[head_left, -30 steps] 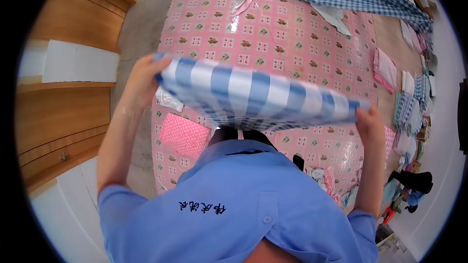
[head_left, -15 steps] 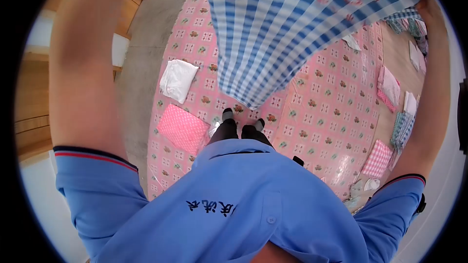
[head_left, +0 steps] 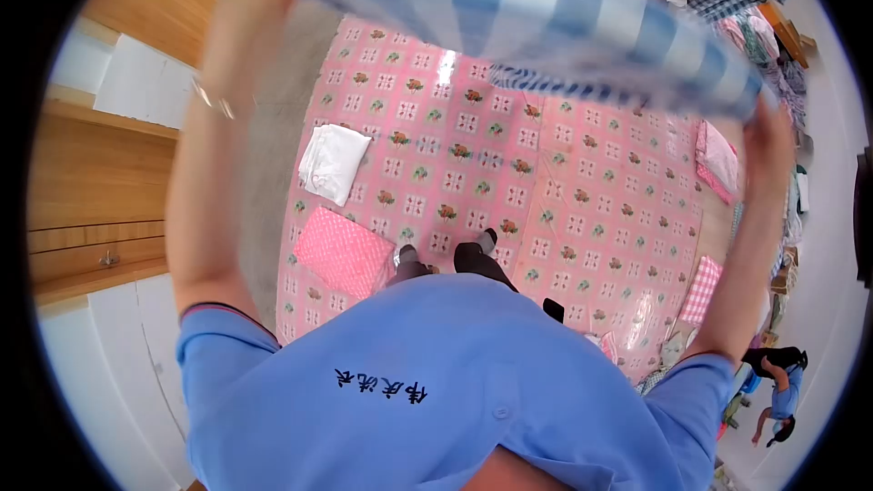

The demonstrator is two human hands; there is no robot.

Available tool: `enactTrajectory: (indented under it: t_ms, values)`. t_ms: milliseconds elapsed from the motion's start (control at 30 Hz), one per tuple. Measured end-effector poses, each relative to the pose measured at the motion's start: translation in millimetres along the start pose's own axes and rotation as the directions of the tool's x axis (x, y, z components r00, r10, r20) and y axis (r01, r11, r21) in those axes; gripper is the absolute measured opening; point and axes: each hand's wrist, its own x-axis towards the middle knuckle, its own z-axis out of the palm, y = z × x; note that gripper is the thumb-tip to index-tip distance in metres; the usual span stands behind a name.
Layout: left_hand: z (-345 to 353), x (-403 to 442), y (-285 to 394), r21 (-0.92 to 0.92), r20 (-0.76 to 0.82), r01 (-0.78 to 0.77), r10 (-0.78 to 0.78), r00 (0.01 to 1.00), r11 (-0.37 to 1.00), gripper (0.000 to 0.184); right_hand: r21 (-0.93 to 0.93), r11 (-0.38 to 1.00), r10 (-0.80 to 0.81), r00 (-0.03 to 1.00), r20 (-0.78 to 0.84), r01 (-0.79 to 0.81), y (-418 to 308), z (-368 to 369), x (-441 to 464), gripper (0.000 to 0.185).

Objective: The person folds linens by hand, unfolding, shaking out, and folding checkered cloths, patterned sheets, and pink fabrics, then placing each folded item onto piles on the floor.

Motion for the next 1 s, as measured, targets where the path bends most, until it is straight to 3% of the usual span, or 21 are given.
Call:
enactTrajectory:
  t_ms: [33,67,100,133,200,233,300,367,400,433,500,567,633,667,700,767,833,900,933,1000]
  values:
    - [-2,-31,-16,0.067,0.011,0.066,-0.067,0.998,0.996,0.015,-0.102,0.993,0.052,0.999,-0.010,-0.053,33,-11,-34,0.033]
    - [-6,-57,-38,0.135,0.017,0.130,-0.134,0.991,0.982,0.014,-0.004,0.992,0.127,0.990,-0.064,-0.127,55,7,-82,0.032]
    - [-10,-83,-67,0.122,0.035,0.124,-0.129,0.991,0.985,0.016,-0.090,0.969,0.207,0.952,-0.224,-0.232,96,-8,-121,0.033]
    - [-14,-111,-90,0.072,0.069,0.229,-0.234,0.970,0.971,0.018,-0.024,0.975,0.217,0.969,-0.122,-0.221,125,3,-159,0.036]
    - [-17,-161,-142,0.144,0.075,0.317,-0.330,0.941,0.937,0.010,0.109,0.912,0.409,0.867,-0.284,-0.395,195,5,-237,0.031]
    - [-20,-184,-167,0.222,0.109,0.384,-0.414,0.904,0.896,0.009,0.221,0.851,0.524,0.800,-0.292,-0.477,226,7,-270,0.028]
    - [-17,-235,-212,0.245,0.127,0.359,-0.397,0.909,0.900,0.011,0.287,0.740,0.673,0.669,-0.316,-0.609,296,-4,-330,0.025]
    - [-16,-296,-277,0.285,0.074,0.445,-0.482,0.873,0.849,0.014,0.301,0.536,0.818,0.398,-0.415,-0.789,359,-36,-388,0.022]
    - [-17,-320,-294,0.315,0.025,0.482,-0.515,0.857,0.817,0.016,-0.031,0.542,0.786,0.519,-0.337,-0.840,403,-66,-426,0.021]
    - [-17,-341,-304,0.343,-0.025,0.520,-0.546,0.838,0.782,0.018,-0.359,0.519,0.761,0.611,-0.219,-0.776,431,-90,-447,0.020]
    - [-15,-378,-315,0.348,-0.096,0.595,-0.604,0.791,0.724,0.018,0.135,0.294,0.916,0.239,-0.323,-0.946,400,-41,-433,0.020]
    - [-7,-412,-309,0.355,-0.151,0.677,-0.675,0.722,0.645,0.018,0.064,0.235,0.920,0.201,-0.338,-0.970,379,-27,-435,0.022]
    - [8,-431,-300,-0.044,-0.198,0.855,-0.843,0.499,0.517,0.015,-0.122,0.148,0.952,0.175,-0.251,-0.981,373,-38,-433,0.024]
    - [12,-431,-296,0.084,-0.256,0.925,-0.889,0.379,0.370,0.014,-0.115,0.163,0.972,0.179,-0.152,-0.980,371,-46,-425,0.023]
    - [18,-434,-296,0.081,-0.268,0.932,-0.893,0.363,0.354,0.014,-0.120,0.146,0.976,0.163,-0.144,-0.982,367,-50,-415,0.023]
    - [25,-433,-303,0.004,-0.385,0.866,-0.799,0.463,0.500,0.019,-0.057,0.044,0.995,0.048,-0.086,-0.997,362,-52,-390,0.019]
    - [37,-415,-314,0.050,-0.414,0.868,-0.781,0.468,0.493,0.025,-0.073,0.047,0.999,0.049,-0.020,-0.996,366,-65,-360,0.019]
    - [37,-399,-325,0.219,-0.470,0.925,-0.798,0.378,0.309,0.028,-0.055,0.037,0.999,0.039,-0.033,-0.998,382,-68,-330,0.020]
    - [34,-389,-333,0.217,-0.468,0.928,-0.801,0.372,0.304,0.028,-0.063,0.046,0.999,0.046,0.005,-0.997,395,-67,-316,0.020]
    - [20,-367,-360,-0.057,-0.456,0.906,-0.819,0.349,0.418,0.030,-0.047,0.156,0.978,0.147,0.151,-0.987,422,-65,-281,0.019]
